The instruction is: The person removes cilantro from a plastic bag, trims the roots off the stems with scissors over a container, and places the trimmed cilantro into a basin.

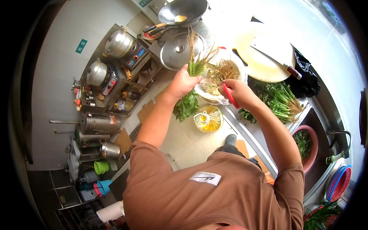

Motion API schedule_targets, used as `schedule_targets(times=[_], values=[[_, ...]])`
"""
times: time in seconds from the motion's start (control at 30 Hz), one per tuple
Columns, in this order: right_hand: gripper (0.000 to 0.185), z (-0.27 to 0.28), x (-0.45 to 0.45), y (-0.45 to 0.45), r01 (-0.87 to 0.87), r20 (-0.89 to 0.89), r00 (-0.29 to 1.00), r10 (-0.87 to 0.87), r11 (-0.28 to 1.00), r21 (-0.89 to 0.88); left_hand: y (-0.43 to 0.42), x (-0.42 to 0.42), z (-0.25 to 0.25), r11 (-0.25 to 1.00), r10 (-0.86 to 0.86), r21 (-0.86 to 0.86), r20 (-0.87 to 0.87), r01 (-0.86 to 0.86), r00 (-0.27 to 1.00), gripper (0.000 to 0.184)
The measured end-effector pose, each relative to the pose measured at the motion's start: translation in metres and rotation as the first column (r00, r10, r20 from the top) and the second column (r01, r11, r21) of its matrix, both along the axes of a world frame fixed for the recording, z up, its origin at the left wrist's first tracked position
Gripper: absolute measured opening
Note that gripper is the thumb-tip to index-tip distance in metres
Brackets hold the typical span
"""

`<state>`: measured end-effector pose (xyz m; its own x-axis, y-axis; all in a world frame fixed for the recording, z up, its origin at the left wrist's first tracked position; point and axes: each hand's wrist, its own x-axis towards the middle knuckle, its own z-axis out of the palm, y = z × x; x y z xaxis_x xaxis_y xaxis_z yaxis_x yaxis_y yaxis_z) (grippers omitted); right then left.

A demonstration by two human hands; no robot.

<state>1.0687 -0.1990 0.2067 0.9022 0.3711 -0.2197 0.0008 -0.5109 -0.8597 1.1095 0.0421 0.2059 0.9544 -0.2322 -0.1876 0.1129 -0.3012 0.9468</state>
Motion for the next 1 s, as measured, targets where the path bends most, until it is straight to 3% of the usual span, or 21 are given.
schedule_targets(times=[0.07, 0.1, 0.17, 0.3, 0.37, 0.47, 0.6, 0.7, 0.77, 1.0], values=[[0.041, 0.003, -0.004, 0.002, -0.005, 0.018, 1.0, 0.005, 1.0, -0.006, 0.001, 0.004, -0.012, 0.999, 0.005, 0.033, 0.158, -0.011, 0.987, 0.034], [0.041, 0.002, -0.005, 0.004, -0.006, 0.017, 1.0, 0.006, 1.0, 0.002, -0.001, 0.002, -0.009, 0.999, 0.001, 0.036, 0.154, -0.006, 0.988, 0.034], [0.042, 0.002, -0.004, 0.006, 0.001, 0.013, 1.0, -0.002, 1.0, 0.016, -0.004, 0.0, 0.003, 0.996, -0.04, -0.083, -0.004, 0.039, 0.999, 0.033], [0.042, 0.003, -0.002, 0.005, 0.012, 0.034, 0.999, -0.012, 1.0, 0.019, -0.001, -0.001, 0.015, 0.991, -0.086, -0.112, -0.121, 0.073, 0.989, 0.023], [0.042, 0.004, -0.002, 0.005, 0.007, 0.025, 1.0, -0.007, 1.0, 0.015, 0.0, -0.001, 0.016, 0.972, -0.086, -0.232, -0.227, 0.032, 0.97, 0.019], [0.043, 0.008, -0.004, 0.005, 0.023, -0.006, 1.0, -0.023, 0.995, 0.094, 0.001, -0.001, 0.015, 0.968, -0.106, -0.245, -0.215, 0.052, 0.971, 0.019], [0.043, 0.014, -0.001, 0.004, -0.007, -0.027, 1.0, 0.009, 0.998, 0.059, 0.0, -0.003, 0.007, 0.983, -0.11, -0.161, -0.163, 0.083, 0.98, 0.021], [0.043, 0.01, 0.002, 0.002, -0.003, -0.02, 1.0, 0.003, 1.0, 0.03, -0.001, -0.003, 0.006, 0.984, -0.079, -0.169, -0.151, 0.053, 0.985, 0.021], [0.043, 0.008, 0.001, 0.002, 0.004, -0.005, 1.0, -0.004, 1.0, 0.023, -0.002, -0.005, 0.009, 0.954, -0.055, -0.299, -0.236, -0.019, 0.97, 0.019], [0.042, 0.009, 0.004, 0.006, 0.006, 0.071, 0.997, -0.003, 0.999, -0.041, -0.004, -0.006, 0.009, 0.968, -0.02, -0.248, -0.23, -0.038, 0.973, 0.019]])
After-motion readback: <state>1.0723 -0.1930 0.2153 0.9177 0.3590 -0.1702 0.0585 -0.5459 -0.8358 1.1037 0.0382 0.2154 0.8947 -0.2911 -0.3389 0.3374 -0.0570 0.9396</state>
